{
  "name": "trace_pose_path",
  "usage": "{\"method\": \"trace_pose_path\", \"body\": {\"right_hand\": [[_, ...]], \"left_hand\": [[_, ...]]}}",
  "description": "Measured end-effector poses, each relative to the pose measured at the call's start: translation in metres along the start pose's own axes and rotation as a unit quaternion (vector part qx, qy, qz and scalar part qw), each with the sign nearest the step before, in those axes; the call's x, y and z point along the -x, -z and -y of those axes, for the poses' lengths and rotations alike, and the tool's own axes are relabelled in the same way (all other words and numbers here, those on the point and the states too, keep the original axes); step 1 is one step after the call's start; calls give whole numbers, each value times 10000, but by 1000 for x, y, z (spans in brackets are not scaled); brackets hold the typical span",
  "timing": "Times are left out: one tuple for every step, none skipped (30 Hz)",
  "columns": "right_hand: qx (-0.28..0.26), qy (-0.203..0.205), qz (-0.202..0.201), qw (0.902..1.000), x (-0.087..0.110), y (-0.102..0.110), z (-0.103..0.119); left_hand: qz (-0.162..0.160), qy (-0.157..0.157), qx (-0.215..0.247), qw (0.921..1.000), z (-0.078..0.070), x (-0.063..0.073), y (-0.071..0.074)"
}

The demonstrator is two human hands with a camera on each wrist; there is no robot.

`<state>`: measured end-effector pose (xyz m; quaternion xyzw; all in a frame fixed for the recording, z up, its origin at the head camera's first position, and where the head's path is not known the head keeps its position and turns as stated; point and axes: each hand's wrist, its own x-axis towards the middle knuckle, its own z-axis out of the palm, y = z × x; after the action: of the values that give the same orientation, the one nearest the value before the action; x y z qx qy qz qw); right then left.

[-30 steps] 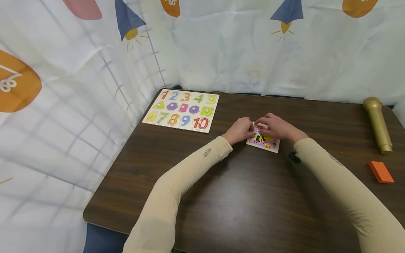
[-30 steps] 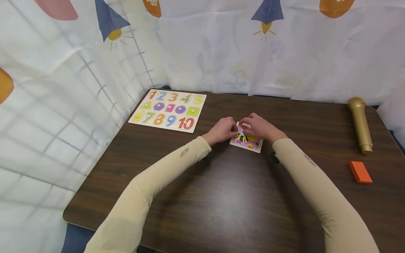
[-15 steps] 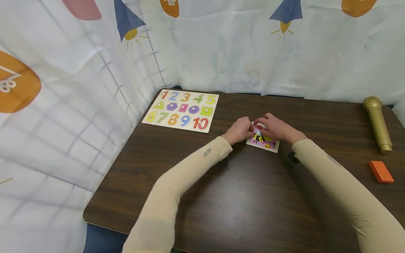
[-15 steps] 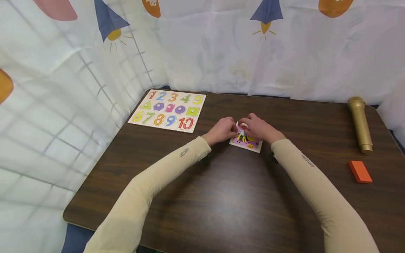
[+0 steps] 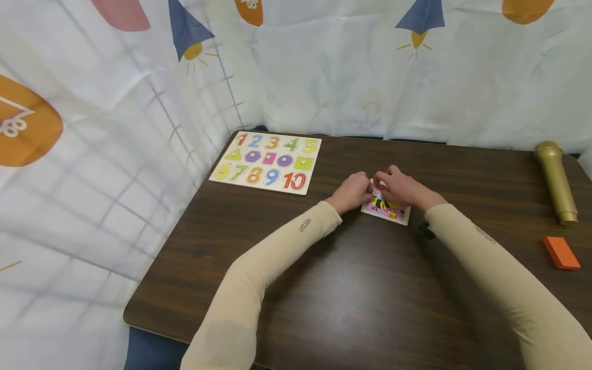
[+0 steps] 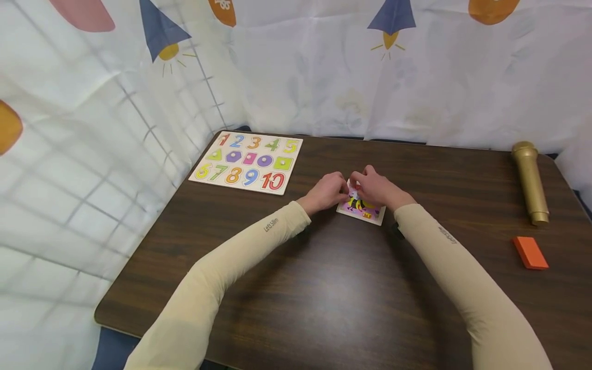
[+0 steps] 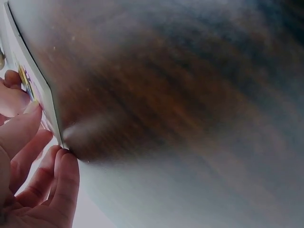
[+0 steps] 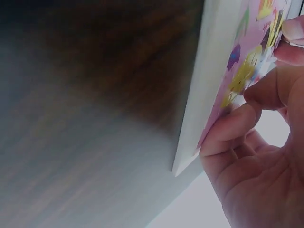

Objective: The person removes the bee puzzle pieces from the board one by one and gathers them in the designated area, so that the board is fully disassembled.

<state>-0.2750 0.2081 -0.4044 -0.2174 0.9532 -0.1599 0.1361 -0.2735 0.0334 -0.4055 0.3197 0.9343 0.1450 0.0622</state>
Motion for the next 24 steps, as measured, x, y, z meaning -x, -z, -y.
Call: {"method": "trace_pose_path", "body": {"right_hand": [[-38, 4, -6, 10000, 1, 0, 0], [-62, 6, -12, 10000, 2, 0, 0], [-73, 14, -30, 10000, 2, 0, -1], [-90, 20, -55, 9999, 3, 0, -2], [-103, 25, -74, 9999, 4, 0, -2], [-97, 53, -86, 9999, 4, 0, -3], [-71, 82, -101, 9999, 4, 0, -4], [-36, 101, -115, 9999, 5, 0, -5], [-7, 130, -133, 9998, 5, -1, -5], [20, 163, -157, 9997, 6, -1, -6], [55, 207, -177, 9996, 6, -1, -6], [87, 252, -206, 9994, 7, -1, -7], [130, 295, -242, 9992, 7, -1, -7], [177, 332, -282, 9989, 8, -2, -8], [214, 391, -326, 9985, 9, -2, -8], [245, 439, -367, 9981, 9, -2, -8], [282, 490, -399, 9976, 10, -2, -8], [317, 545, -443, 9970, 10, -2, -7], [359, 599, -480, 9964, 10, -2, -7], [400, 628, -507, 9959, 10, -2, -7], [423, 658, -526, 9956, 10, -2, -6], [430, 672, -536, 9954, 10, -2, -5], [448, 657, -519, 9955, 10, -2, -5], [452, 615, -485, 9959, 9, -2, -4]], "left_hand": [[5, 2, 2, 10000, 0, 0, 0], [19, 4, 20, 10000, 0, 0, 0], [20, -5, 37, 10000, 0, 0, 0], [10, -22, 47, 10000, 0, 0, 0], [18, -44, 58, 10000, 0, 0, 0], [32, -64, 63, 10000, 0, 0, 0], [-38, -112, 106, 9999, 3, -3, -4], [-47, -118, 95, 9999, 3, -3, -4], [-56, -117, 82, 9999, 3, -2, -3], [-68, -108, 70, 9999, 3, -2, -3], [-58, -84, 74, 9999, 2, -2, -2], [-58, -63, 60, 9999, 2, -2, -2], [-69, -49, 50, 10000, 2, -2, -2], [3, -12, -3, 10000, -2, 1, 3], [1, -6, -10, 10000, -1, 1, 2], [-10, 0, -22, 10000, -2, 1, 2], [-11, 6, -36, 10000, -2, 1, 2], [-17, 2, -67, 10000, -2, 1, 1], [-29, -6, -84, 10000, -2, 1, 1], [-38, -19, -102, 9999, -2, 1, 1], [-46, -28, -117, 9999, -2, 1, 1], [-45, -34, -113, 9999, -2, 1, 0], [-32, -35, -114, 9999, -2, 1, 0], [-29, -40, -114, 9999, -2, 1, 0]]}}
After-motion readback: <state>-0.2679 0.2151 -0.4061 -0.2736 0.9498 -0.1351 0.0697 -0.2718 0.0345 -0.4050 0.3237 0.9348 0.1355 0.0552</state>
